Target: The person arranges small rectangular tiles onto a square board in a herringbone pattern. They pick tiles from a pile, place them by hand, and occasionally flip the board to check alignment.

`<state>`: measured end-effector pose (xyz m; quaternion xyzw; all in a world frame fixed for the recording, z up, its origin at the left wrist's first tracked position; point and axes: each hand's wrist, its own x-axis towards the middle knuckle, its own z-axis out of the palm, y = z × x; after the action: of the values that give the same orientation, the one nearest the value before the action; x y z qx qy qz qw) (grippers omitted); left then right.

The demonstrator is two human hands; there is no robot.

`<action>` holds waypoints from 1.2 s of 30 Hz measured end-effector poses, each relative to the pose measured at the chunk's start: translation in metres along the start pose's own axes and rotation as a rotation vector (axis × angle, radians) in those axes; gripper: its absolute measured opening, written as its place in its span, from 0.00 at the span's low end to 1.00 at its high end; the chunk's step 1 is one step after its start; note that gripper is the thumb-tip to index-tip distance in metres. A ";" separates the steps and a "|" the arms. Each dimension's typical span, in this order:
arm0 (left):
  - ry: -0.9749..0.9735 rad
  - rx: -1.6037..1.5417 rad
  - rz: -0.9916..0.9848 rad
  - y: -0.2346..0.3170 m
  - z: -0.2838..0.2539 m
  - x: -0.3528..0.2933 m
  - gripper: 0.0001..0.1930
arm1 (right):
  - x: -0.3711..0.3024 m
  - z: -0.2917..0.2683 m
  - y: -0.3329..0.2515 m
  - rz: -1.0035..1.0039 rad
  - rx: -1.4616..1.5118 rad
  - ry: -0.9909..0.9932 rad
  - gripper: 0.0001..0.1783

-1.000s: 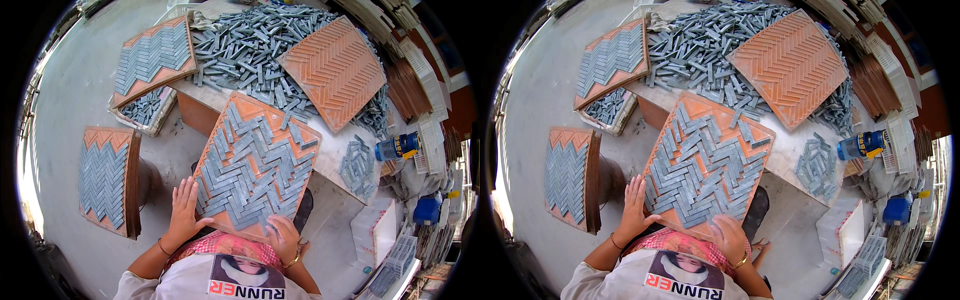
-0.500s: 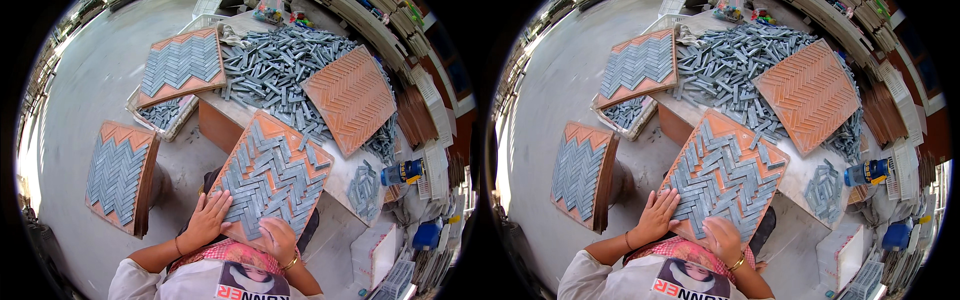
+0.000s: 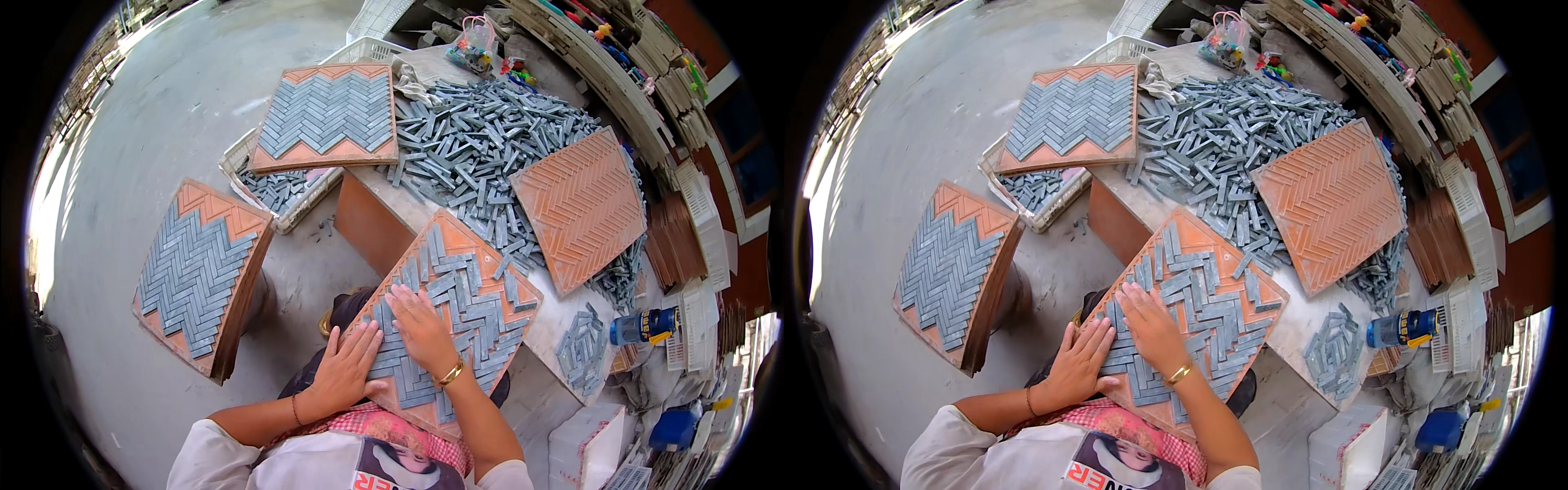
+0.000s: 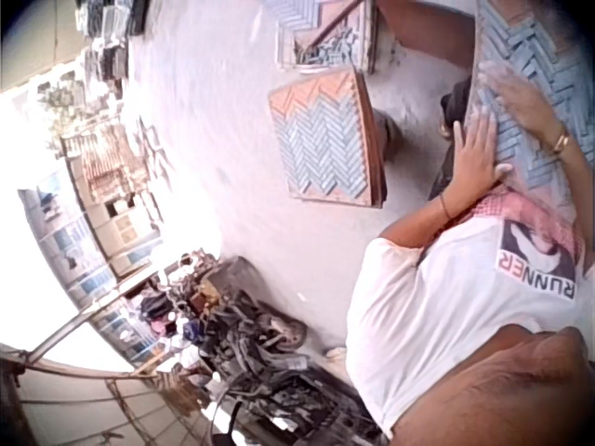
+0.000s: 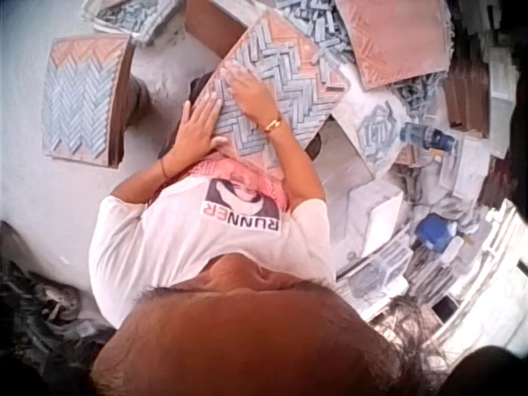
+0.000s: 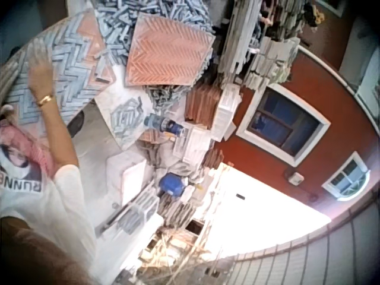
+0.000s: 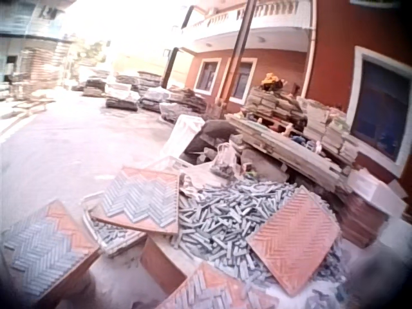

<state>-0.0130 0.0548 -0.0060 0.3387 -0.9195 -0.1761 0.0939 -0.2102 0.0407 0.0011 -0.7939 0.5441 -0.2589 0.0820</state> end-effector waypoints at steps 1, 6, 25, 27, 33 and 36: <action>-0.010 -0.013 -0.010 0.000 -0.001 -0.006 0.41 | 0.004 0.003 0.004 -0.018 -0.016 -0.043 0.24; 0.019 -0.069 -0.130 -0.016 -0.014 -0.016 0.41 | 0.016 0.003 0.019 -0.044 -0.067 -0.181 0.29; -0.037 -0.018 -0.029 -0.022 0.000 -0.008 0.39 | 0.014 0.007 -0.002 -0.041 -0.011 -0.258 0.31; -0.033 -0.017 -0.022 -0.022 0.002 -0.007 0.38 | 0.015 0.007 0.000 -0.031 0.040 -0.257 0.31; -0.020 -0.094 -0.066 -0.021 -0.005 -0.008 0.38 | 0.018 0.005 -0.009 0.039 -0.041 -0.224 0.31; -0.021 -0.056 -0.076 -0.016 -0.003 -0.011 0.38 | 0.013 0.007 -0.011 0.035 -0.063 -0.255 0.31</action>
<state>0.0056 0.0496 -0.0103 0.3687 -0.9016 -0.2089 0.0867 -0.1941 0.0325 0.0035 -0.8129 0.5509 -0.1373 0.1299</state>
